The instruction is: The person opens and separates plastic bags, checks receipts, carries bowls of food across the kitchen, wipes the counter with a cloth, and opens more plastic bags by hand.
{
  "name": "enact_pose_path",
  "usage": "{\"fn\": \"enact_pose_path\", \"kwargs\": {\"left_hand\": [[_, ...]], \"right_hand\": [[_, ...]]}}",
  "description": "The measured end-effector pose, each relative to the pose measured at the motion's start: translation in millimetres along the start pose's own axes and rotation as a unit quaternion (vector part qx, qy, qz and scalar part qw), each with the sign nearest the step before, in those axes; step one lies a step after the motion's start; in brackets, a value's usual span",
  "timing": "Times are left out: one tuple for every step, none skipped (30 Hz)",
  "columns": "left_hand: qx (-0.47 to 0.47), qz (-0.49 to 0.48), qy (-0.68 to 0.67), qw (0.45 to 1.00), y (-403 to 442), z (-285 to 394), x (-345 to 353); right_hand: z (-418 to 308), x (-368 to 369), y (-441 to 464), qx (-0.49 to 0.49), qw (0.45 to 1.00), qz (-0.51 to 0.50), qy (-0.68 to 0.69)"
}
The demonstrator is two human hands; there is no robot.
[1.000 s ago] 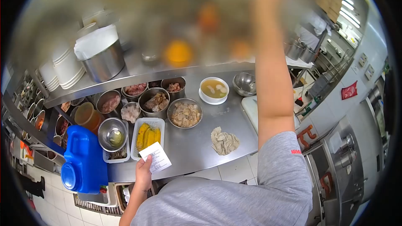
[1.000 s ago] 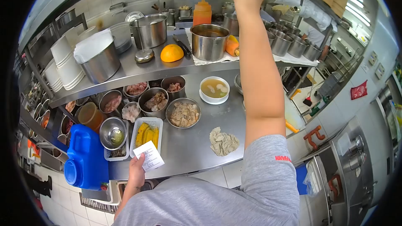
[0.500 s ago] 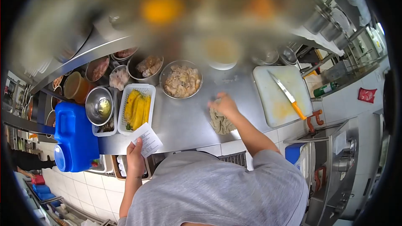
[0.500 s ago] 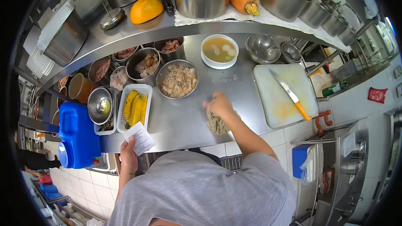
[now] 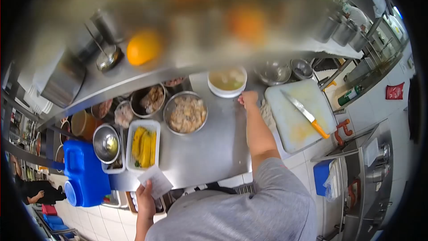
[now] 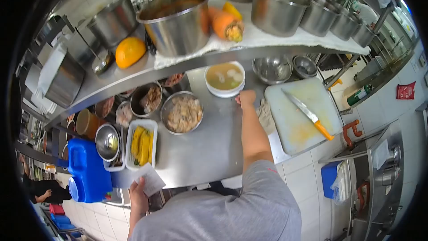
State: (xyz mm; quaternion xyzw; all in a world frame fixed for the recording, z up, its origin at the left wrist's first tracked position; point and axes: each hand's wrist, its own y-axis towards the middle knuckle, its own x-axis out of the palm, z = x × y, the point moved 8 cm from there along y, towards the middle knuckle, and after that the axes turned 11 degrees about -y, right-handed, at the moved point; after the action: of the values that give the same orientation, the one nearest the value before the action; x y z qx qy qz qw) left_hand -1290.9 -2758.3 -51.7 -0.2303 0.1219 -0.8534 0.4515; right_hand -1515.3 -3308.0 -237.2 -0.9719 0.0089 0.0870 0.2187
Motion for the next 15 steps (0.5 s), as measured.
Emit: {"fn": "enact_pose_path", "kwargs": {"left_hand": [[-0.008,0.004,-0.01,1.0,-4,4,5],[-0.005,0.012,-0.015,1.0,-4,4,3],[-0.004,0.023,-0.019,1.0,-4,4,0],[0.002,0.021,-0.022,1.0,-5,4,-2],[0.002,0.033,-0.019,0.999,-6,2,-6],[0.0,0.045,-0.016,0.999,-8,1,-9],[0.002,0.046,-0.019,0.999,-10,0,-8],[0.003,0.046,-0.015,0.999,-12,-1,-8],[0.006,0.046,-0.012,0.999,-14,-1,-8],[0.008,0.048,-0.015,0.999,-15,-2,-9],[0.003,0.051,-0.016,0.999,-15,-4,-10],[-0.003,0.055,-0.018,0.998,-17,-5,-10],[-0.002,0.059,-0.021,0.998,-19,-4,-10],[-0.001,0.049,-0.02,0.999,-20,-2,-7],[-0.003,0.041,-0.018,0.999,-23,-1,-6]], "right_hand": [[0,3,6,-0.004,1.0,-0.001,-0.019],[-2,7,13,-0.008,0.999,-0.003,-0.038],[-6,12,17,-0.016,0.999,-0.005,-0.032],[-2,13,19,0.005,0.999,0.008,-0.037],[2,12,23,0.027,0.998,0.023,-0.043],[2,12,23,0.042,0.998,0.022,-0.044],[0,14,22,0.039,0.998,0.02,-0.045],[2,14,20,0.06,0.998,0.029,-0.023],[1,15,17,0.078,0.996,0.037,0.0],[0,17,13,0.076,0.997,0.034,-0.002],[0,16,7,0.076,0.996,0.046,0.012],[4,16,3,0.077,0.995,0.057,0.026],[7,17,0,0.075,0.995,0.054,0.023],[8,19,-3,0.072,0.996,0.048,0.022],[11,19,-11,0.071,0.996,0.042,0.021]]}}
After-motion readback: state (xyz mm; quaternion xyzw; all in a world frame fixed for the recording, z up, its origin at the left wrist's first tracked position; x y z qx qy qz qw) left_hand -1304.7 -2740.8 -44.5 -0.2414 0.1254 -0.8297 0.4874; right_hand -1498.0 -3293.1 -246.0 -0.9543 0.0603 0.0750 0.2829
